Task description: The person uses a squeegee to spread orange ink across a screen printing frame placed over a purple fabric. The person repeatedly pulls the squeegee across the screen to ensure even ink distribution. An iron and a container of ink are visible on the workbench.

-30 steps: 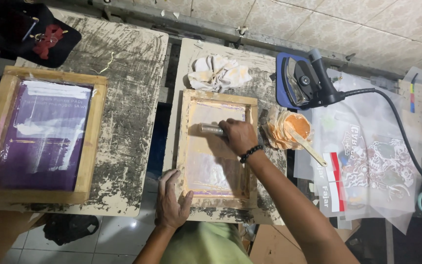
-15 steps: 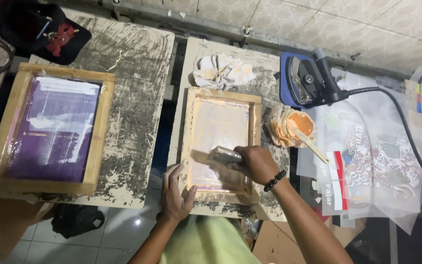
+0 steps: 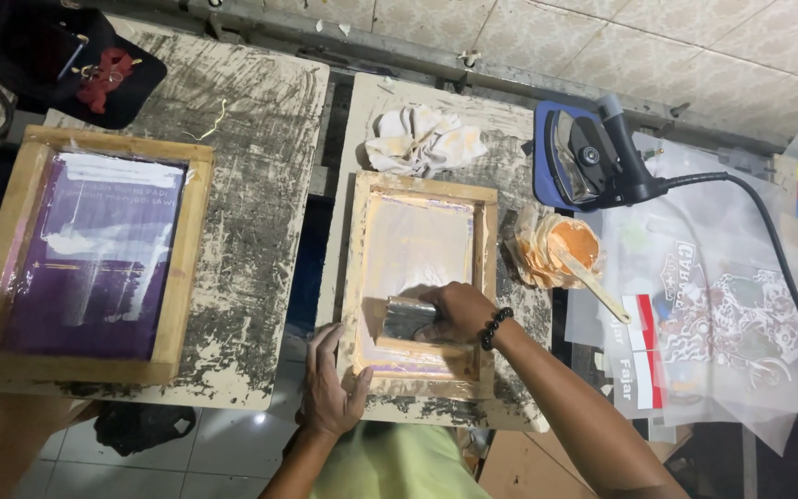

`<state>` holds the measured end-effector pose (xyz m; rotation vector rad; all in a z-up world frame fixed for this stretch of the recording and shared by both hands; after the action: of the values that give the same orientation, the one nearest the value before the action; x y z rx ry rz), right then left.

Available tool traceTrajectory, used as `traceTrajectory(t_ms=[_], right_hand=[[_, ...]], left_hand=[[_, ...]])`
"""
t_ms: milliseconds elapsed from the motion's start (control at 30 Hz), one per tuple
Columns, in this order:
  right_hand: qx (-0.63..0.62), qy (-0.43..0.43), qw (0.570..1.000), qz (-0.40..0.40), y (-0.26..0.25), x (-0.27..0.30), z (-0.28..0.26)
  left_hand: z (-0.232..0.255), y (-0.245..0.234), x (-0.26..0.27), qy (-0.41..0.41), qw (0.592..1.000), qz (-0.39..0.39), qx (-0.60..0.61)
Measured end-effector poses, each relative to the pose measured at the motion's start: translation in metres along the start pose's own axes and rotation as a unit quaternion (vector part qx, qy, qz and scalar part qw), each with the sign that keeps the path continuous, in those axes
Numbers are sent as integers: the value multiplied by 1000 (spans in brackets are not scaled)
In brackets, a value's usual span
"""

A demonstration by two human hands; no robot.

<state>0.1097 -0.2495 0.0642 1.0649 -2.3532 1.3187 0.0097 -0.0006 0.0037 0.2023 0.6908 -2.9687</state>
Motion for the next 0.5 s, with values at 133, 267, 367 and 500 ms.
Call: traceTrajectory(t_ms=[133,267,367,500], right_hand=[[-10,8,1000,23,-25,-19,2],[72,-11,994,87,-48,-48,22],[79,8,989,124,-73,-67,30],[128,16,974,185,-89,-80,49]], left_hand=[[2,0,0,-27,1000,-3,-14],[5,0,-2,-17,1000,-4,4],[8,-2,-3,-7,1000,1,0],[8,-4,-2,4,1000,1,-4]])
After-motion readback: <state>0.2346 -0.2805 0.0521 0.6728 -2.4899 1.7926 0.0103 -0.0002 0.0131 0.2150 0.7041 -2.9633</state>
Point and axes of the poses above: each hand's wrist, its own x-axis away from the middle knuckle, its own y-axis out of the palm, z = x × y, the point moved 1 cm from there along -x, towards the middle knuckle, and after that the axes turned 12 degrees about -y, right-handed, at the moved point
